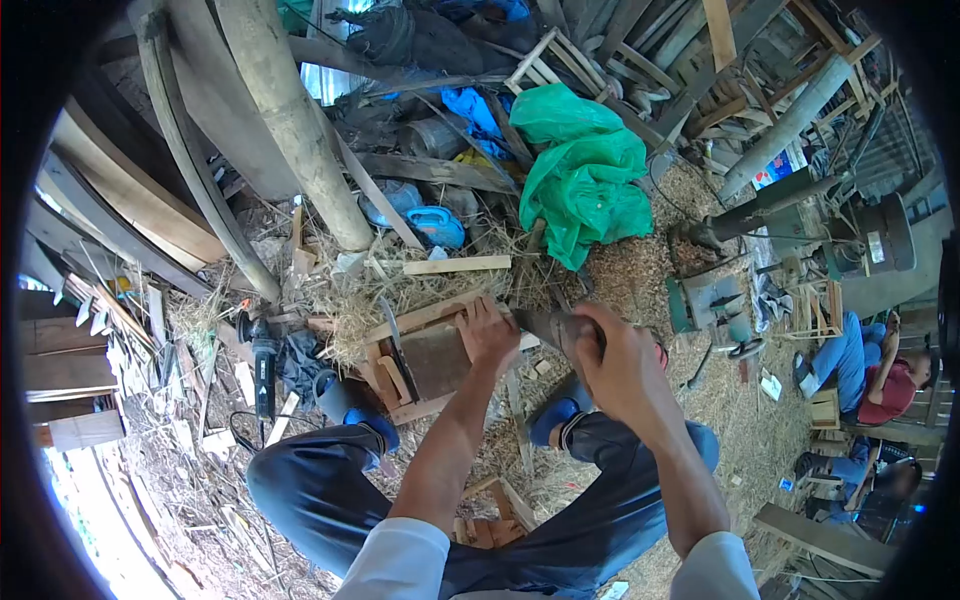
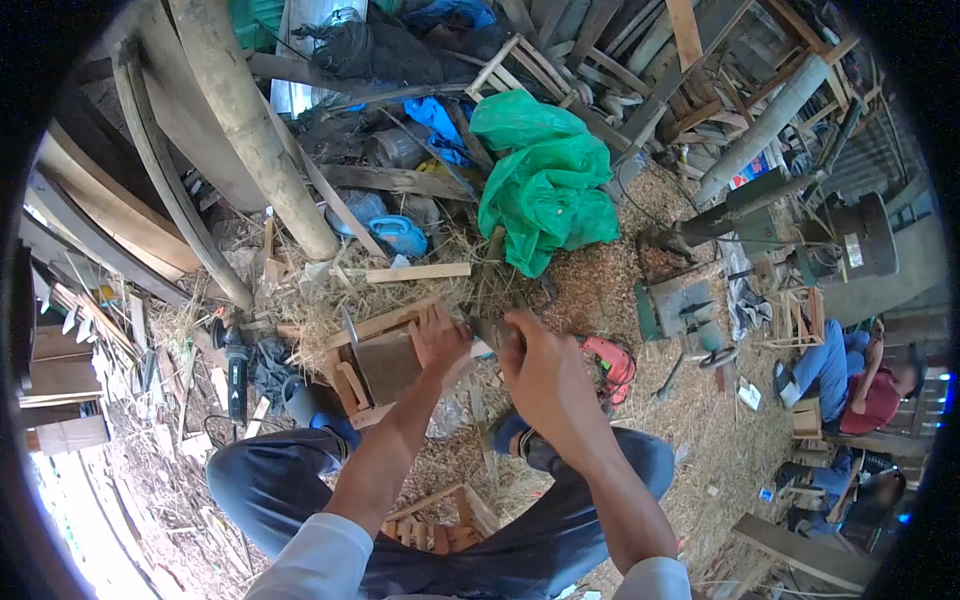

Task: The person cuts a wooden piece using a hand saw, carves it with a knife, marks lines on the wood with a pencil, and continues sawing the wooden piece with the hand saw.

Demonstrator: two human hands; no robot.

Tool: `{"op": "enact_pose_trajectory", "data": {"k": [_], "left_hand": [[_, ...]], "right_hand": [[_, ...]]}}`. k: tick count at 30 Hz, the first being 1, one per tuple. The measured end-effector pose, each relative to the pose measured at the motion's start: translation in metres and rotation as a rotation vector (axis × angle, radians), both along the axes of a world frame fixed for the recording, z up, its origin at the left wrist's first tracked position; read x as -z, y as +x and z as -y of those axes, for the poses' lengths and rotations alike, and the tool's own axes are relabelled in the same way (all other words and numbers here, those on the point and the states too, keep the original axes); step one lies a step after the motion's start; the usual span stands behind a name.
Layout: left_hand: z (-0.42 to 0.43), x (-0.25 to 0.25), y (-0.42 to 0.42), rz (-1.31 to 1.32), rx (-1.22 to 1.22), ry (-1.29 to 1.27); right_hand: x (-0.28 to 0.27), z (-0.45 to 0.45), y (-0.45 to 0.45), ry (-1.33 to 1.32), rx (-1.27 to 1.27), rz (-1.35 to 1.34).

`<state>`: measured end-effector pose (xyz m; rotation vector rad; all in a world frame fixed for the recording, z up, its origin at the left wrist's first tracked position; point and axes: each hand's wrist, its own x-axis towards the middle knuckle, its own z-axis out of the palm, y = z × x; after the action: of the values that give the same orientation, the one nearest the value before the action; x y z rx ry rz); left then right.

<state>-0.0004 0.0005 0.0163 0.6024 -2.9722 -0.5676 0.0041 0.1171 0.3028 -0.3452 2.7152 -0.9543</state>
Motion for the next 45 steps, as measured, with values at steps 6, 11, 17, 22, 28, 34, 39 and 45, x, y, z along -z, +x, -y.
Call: {"op": "enact_pose_trajectory", "data": {"k": [6, 11, 17, 22, 28, 34, 39, 45], "left_hand": [[-0.012, -0.003, 0.007, -0.007, 0.010, -0.034], [0.001, -0.022, 0.003, 0.111, 0.007, 0.085], [-0.003, -0.006, 0.002, 0.028, 0.012, 0.052], [-0.005, -0.003, 0.003, -0.037, -0.023, -0.014], [-0.003, -0.011, 0.006, 0.068, 0.003, 0.083], [-0.002, -0.013, 0.007, 0.080, 0.006, 0.092], [-0.001, -0.003, 0.001, 0.128, -0.016, 0.147], [-0.003, -0.011, 0.003, 0.065, -0.004, 0.102]], "right_hand": [[0.123, 0.005, -0.032, 0.052, -0.006, -0.122], [0.149, -0.010, 0.034, -0.154, 0.063, -0.255], [0.062, -0.012, 0.024, -0.045, 0.021, -0.100], [-0.007, -0.013, 0.010, 0.001, -0.028, -0.013], [0.075, -0.002, -0.006, -0.002, -0.010, -0.074], [0.143, -0.001, 0.005, -0.065, -0.002, -0.125], [0.154, -0.014, 0.054, -0.135, 0.058, -0.243], [0.001, -0.016, 0.028, -0.037, 0.037, 0.056]]}}
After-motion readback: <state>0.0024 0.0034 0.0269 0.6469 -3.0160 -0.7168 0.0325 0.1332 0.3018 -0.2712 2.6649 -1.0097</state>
